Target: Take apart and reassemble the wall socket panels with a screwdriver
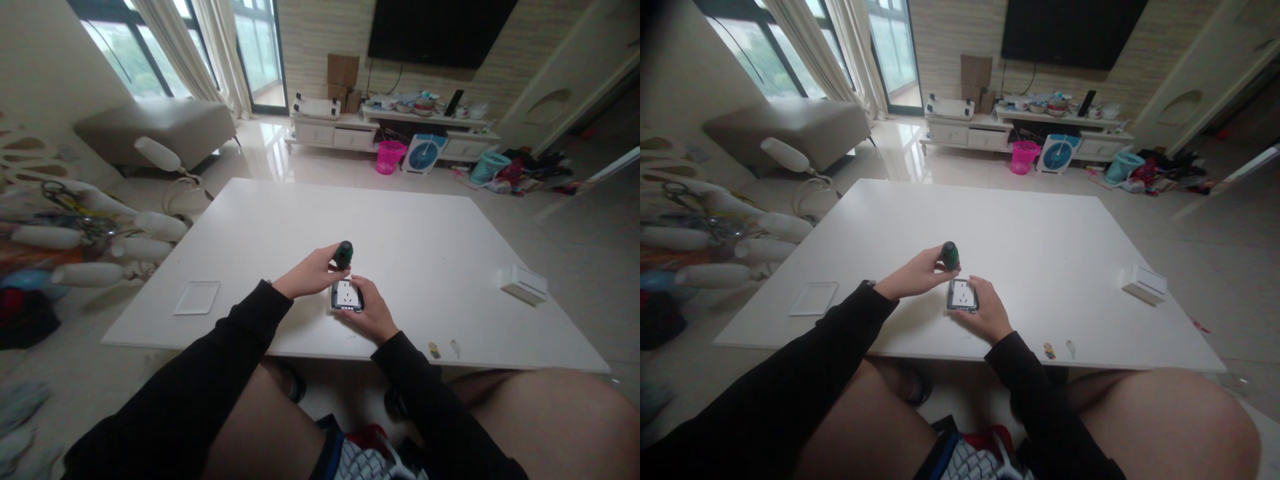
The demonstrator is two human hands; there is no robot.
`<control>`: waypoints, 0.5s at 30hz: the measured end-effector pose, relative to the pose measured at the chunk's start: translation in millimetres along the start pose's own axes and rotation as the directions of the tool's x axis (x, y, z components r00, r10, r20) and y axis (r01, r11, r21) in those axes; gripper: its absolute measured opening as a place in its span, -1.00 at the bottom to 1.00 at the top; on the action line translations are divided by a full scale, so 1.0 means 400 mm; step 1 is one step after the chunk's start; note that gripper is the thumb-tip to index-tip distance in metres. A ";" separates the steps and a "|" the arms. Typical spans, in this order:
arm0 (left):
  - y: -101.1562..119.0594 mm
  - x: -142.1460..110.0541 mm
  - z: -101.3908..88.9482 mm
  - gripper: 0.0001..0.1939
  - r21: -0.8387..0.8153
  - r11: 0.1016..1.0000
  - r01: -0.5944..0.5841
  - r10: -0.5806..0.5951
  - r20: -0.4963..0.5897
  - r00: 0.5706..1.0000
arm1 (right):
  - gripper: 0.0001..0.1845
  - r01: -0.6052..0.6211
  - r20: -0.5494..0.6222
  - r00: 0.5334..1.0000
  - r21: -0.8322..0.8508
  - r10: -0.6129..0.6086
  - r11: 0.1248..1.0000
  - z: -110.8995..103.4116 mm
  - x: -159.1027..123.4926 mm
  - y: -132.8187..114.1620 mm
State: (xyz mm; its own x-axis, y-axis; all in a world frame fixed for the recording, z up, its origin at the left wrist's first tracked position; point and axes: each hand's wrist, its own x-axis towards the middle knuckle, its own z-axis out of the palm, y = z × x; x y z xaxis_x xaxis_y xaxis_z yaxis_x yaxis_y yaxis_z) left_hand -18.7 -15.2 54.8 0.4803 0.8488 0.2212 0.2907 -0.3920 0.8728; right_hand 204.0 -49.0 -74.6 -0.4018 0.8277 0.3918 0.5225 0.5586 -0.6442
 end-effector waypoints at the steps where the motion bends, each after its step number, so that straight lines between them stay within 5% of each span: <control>1: -0.003 0.001 0.006 -0.87 0.030 1.000 0.006 -0.005 -0.031 0.999 | -0.24 0.003 -0.002 1.000 -0.001 -0.003 1.000 0.001 0.000 0.002; 6: -0.004 0.009 0.010 -0.81 0.105 0.991 0.076 -0.065 -0.108 0.992 | -0.25 0.010 -0.008 1.000 -0.001 -0.010 1.000 0.001 0.000 0.002; 15: 0.013 0.000 -0.021 -0.61 -0.039 0.996 0.077 -0.076 0.008 0.997 | -0.22 0.002 -0.005 1.000 0.002 -0.002 1.000 0.000 0.001 -0.001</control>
State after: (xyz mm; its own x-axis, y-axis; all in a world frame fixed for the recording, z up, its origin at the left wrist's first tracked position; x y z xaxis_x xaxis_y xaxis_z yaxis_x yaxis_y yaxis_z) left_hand -23.9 -14.2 63.0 0.4632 0.8734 0.1504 0.2944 -0.3117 0.9034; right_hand 203.8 -49.1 -74.2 -0.3992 0.8267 0.3965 0.5203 0.5604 -0.6444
